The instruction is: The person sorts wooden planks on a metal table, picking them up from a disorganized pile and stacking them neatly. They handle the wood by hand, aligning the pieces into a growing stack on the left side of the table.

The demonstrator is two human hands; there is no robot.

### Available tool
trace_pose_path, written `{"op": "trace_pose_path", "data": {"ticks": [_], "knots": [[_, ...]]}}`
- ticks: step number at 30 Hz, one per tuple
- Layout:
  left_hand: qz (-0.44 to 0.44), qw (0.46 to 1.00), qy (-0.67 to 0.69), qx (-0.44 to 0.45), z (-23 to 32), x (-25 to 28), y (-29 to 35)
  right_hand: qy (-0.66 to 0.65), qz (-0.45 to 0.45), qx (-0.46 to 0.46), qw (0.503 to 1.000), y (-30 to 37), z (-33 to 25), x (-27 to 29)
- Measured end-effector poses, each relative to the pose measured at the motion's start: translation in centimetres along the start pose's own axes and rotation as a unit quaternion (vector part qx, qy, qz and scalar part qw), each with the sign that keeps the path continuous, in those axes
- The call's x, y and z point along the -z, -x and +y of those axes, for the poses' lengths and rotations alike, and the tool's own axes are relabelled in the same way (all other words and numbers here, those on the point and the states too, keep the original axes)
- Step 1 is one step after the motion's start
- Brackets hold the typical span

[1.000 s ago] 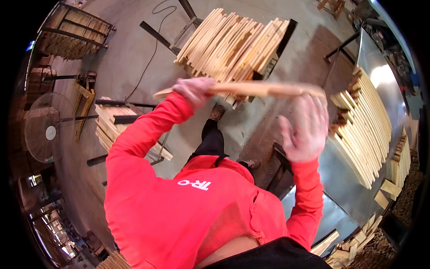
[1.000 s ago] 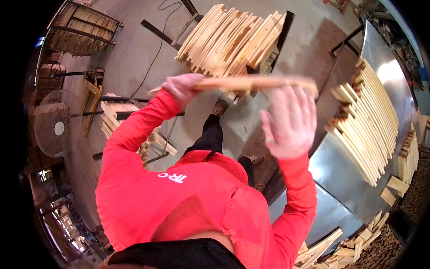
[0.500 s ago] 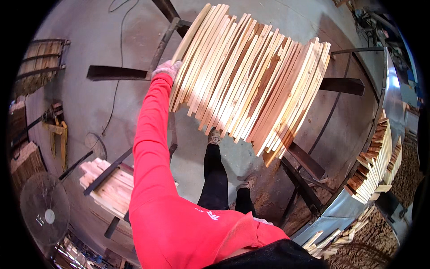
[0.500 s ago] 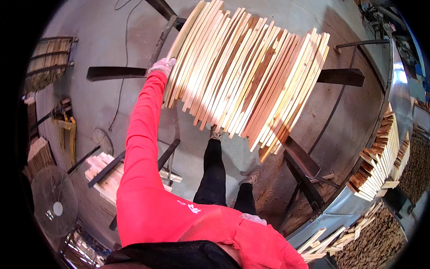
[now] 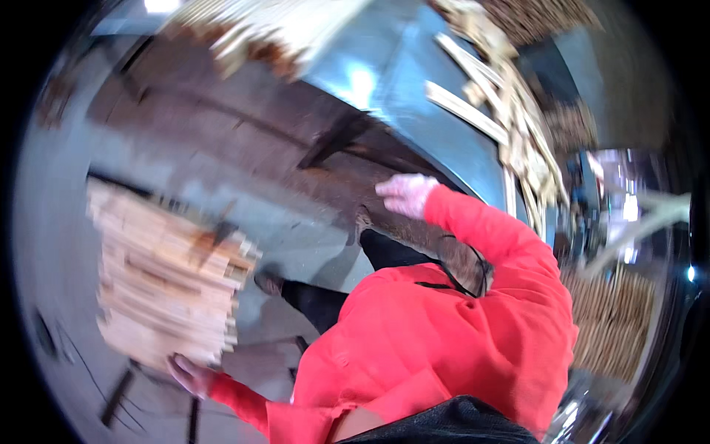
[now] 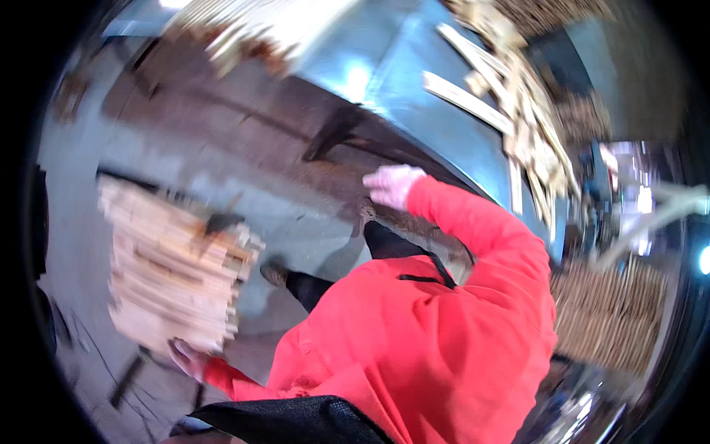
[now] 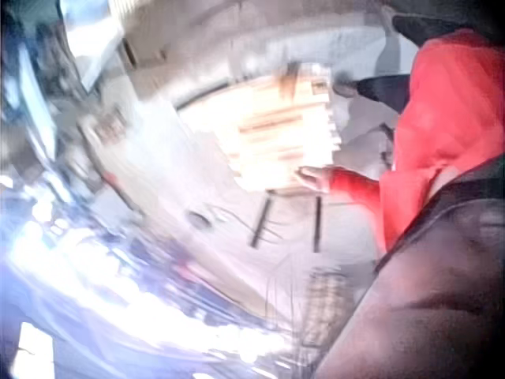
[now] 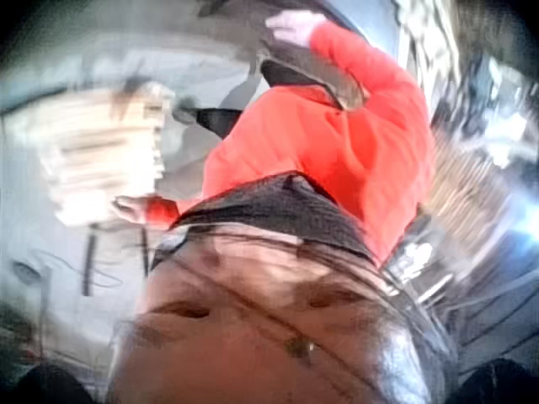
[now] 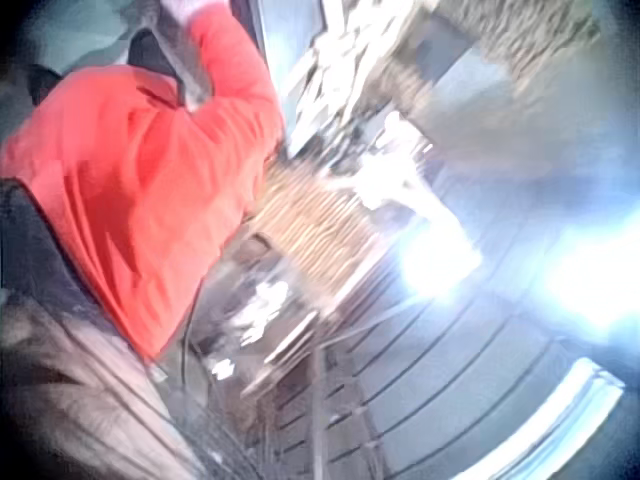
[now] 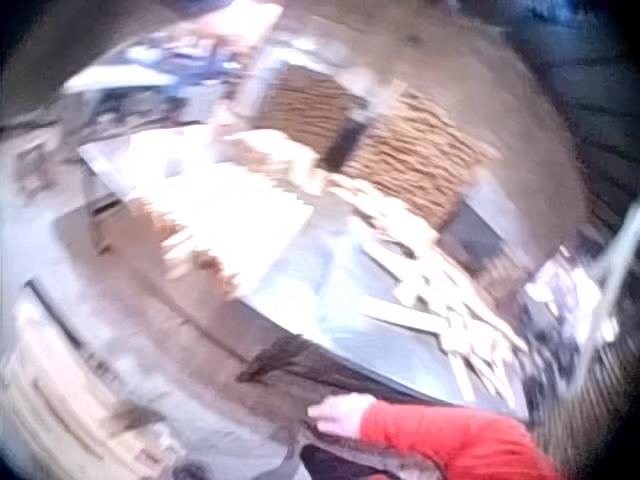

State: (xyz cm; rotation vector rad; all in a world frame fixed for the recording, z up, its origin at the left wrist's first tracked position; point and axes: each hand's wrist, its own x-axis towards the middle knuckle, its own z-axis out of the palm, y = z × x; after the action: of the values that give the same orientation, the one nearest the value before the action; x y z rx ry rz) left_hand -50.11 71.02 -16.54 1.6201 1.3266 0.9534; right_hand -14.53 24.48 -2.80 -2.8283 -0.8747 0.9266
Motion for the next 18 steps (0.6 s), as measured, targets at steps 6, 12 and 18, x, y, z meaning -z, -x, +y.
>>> {"op": "trace_pose_path", "data": {"ticks": [6, 12, 18], "knots": [[-0.468, 0.816, 0.303, -0.154, 23.6, -21.3, 22.6, 0.100, 0.075, -0.276, 0.953, 2.5, 29.8, 4.2], [-0.708, 0.679, 0.177, 0.077, 28.8, -41.3, 47.1, 0.053, 0.123, -0.264, 0.955, 3.9, 52.1, 5.1], [-0.636, 0.501, 0.218, 0.545, 30.2, -53.8, 63.6, -0.221, 0.056, -0.105, 0.968, 2.0, 54.6, 7.5]]}}
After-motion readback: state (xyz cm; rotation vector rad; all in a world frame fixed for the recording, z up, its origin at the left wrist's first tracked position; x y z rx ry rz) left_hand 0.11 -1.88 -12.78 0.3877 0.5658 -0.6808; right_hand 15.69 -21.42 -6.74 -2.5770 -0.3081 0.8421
